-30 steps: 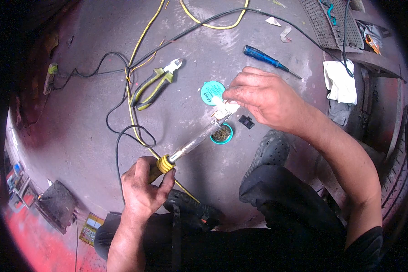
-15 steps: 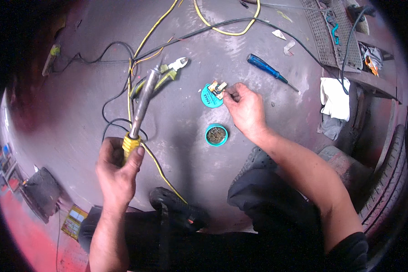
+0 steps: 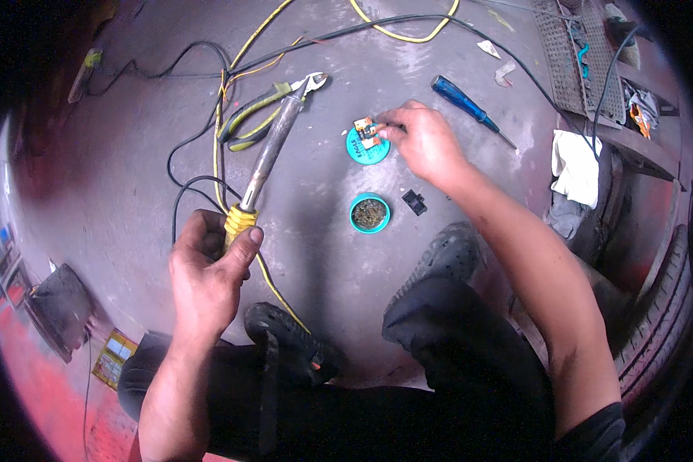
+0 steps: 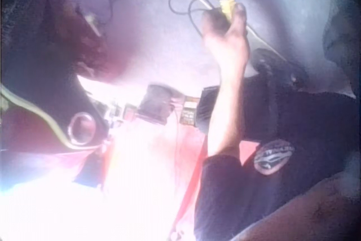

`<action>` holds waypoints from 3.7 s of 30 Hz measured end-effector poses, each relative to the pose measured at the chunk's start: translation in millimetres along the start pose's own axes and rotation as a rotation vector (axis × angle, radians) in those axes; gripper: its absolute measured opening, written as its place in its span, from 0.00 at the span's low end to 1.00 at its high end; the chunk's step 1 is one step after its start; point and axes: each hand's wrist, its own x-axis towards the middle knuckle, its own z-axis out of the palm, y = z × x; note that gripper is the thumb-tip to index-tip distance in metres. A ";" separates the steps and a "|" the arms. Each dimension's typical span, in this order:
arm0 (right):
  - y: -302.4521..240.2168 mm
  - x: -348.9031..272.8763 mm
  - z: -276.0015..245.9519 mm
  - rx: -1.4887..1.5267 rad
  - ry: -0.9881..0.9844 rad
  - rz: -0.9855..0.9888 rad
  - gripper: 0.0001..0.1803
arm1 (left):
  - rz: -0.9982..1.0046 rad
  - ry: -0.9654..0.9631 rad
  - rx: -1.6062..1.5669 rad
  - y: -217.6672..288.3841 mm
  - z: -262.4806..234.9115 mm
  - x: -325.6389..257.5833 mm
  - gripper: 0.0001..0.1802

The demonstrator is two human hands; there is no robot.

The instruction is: The person sits on the floor and uses a soldering iron to apply solder to the terminals of a small electrical component. They hold the component in one hand and the soldering iron in the other, repeatedly touching the hot tip to the metal contacts.

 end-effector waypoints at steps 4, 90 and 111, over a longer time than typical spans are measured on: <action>8.8 2.4 3.3 -0.058 -0.053 0.031 0.14 | -0.002 -0.008 -0.012 1.4 -1.1 1.3 0.14; -75.3 -64.1 -81.4 0.497 -0.302 0.280 0.13 | 0.354 0.015 0.496 -6.1 -14.5 -23.6 0.19; -86.9 -75.6 -66.8 0.719 -0.211 0.399 0.11 | 0.443 0.026 0.525 -12.0 -1.2 -32.0 0.20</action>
